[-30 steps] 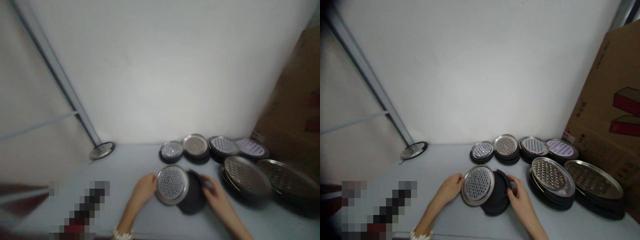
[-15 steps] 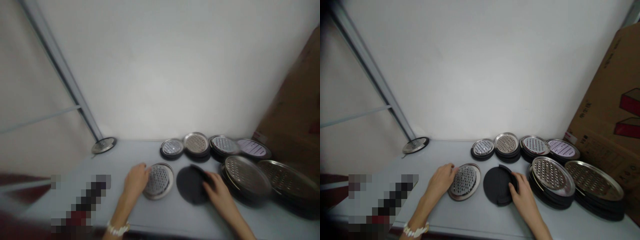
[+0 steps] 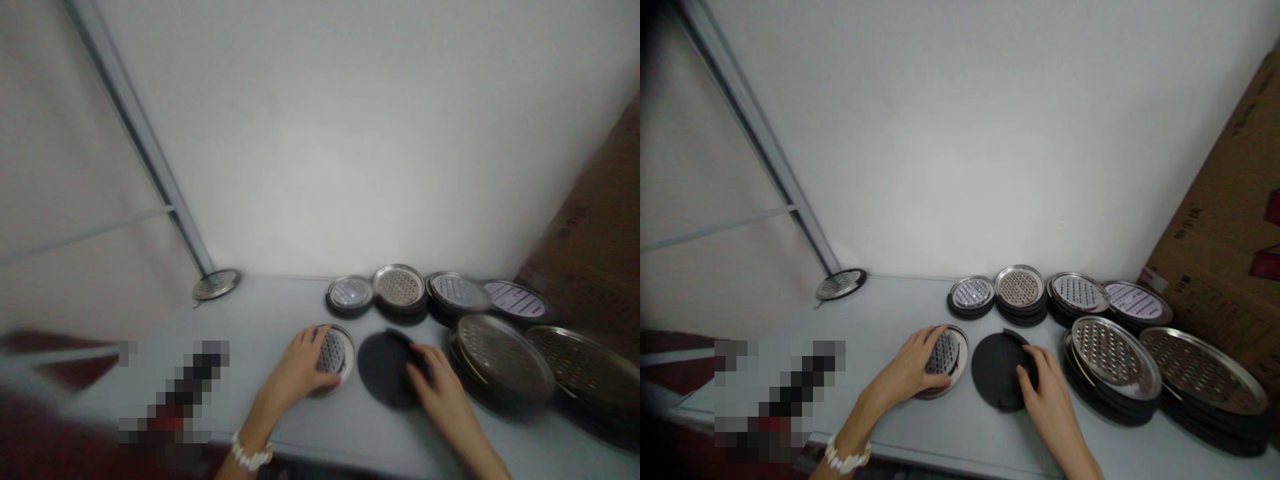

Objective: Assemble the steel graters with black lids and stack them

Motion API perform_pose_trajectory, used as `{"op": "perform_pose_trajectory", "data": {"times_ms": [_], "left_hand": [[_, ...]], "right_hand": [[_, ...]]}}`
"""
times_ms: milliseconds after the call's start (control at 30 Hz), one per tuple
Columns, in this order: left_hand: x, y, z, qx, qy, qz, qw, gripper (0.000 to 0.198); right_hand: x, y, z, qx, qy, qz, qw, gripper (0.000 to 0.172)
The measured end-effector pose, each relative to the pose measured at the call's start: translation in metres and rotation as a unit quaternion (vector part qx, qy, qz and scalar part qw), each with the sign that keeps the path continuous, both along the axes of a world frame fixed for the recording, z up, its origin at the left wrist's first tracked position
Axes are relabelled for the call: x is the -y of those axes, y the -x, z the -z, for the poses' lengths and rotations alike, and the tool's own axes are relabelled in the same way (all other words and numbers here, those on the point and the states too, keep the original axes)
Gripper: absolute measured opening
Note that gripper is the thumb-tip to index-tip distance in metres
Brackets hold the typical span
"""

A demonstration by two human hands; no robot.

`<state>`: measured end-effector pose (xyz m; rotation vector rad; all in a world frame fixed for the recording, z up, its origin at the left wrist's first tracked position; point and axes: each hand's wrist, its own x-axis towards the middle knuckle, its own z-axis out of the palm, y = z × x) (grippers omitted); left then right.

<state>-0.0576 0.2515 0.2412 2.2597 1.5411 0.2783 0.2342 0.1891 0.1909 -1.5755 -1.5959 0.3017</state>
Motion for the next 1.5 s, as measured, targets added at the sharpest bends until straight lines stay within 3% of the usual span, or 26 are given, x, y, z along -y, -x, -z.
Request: {"op": "perform_pose_trajectory", "data": {"times_ms": [333, 633, 767, 867, 1000, 1133, 1233, 1300, 1400, 1500], "left_hand": [[-0.001, 0.002, -0.007, 0.052, 0.007, 0.008, 0.999, 0.097], [-0.001, 0.006, -0.011, 0.098, 0.009, 0.017, 0.995, 0.090], [-0.004, 0.016, -0.018, 0.121, -0.027, 0.016, 0.992, 0.084], [-0.007, 0.033, -0.022, 0.089, -0.063, -0.026, 0.994, 0.081], [-0.014, 0.061, -0.016, -0.033, -0.060, -0.104, 0.992, 0.083], [-0.017, 0.077, -0.008, -0.133, -0.022, -0.151, 0.979, 0.084], [-0.018, 0.076, -0.006, -0.161, -0.018, -0.155, 0.975, 0.078], [-0.019, 0.071, -0.006, -0.170, -0.032, -0.160, 0.972, 0.069], [-0.019, 0.057, -0.006, -0.161, -0.086, -0.158, 0.971, 0.052], [-0.019, 0.042, -0.006, -0.117, -0.112, -0.100, 0.982, 0.039]], "right_hand": [[-0.004, -0.004, 0.004, 0.008, 0.012, -0.001, 1.000, 0.037], [-0.008, -0.018, 0.022, 0.067, -0.025, -0.024, 0.997, 0.035], [-0.008, -0.024, 0.015, 0.095, -0.043, 0.005, 0.995, 0.033], [-0.001, -0.010, 0.002, 0.098, -0.065, 0.028, 0.993, 0.031], [0.018, 0.035, -0.008, 0.107, -0.059, -0.071, 0.990, 0.035], [0.033, 0.078, 0.002, 0.171, -0.008, -0.226, 0.959, 0.072], [0.033, 0.092, 0.016, 0.212, 0.017, -0.265, 0.940, 0.090], [0.030, 0.093, 0.023, 0.217, 0.018, -0.265, 0.939, 0.086], [0.028, 0.092, 0.030, 0.197, -0.001, -0.240, 0.951, 0.067], [0.027, 0.089, 0.030, 0.174, -0.041, -0.195, 0.964, 0.046]]}}
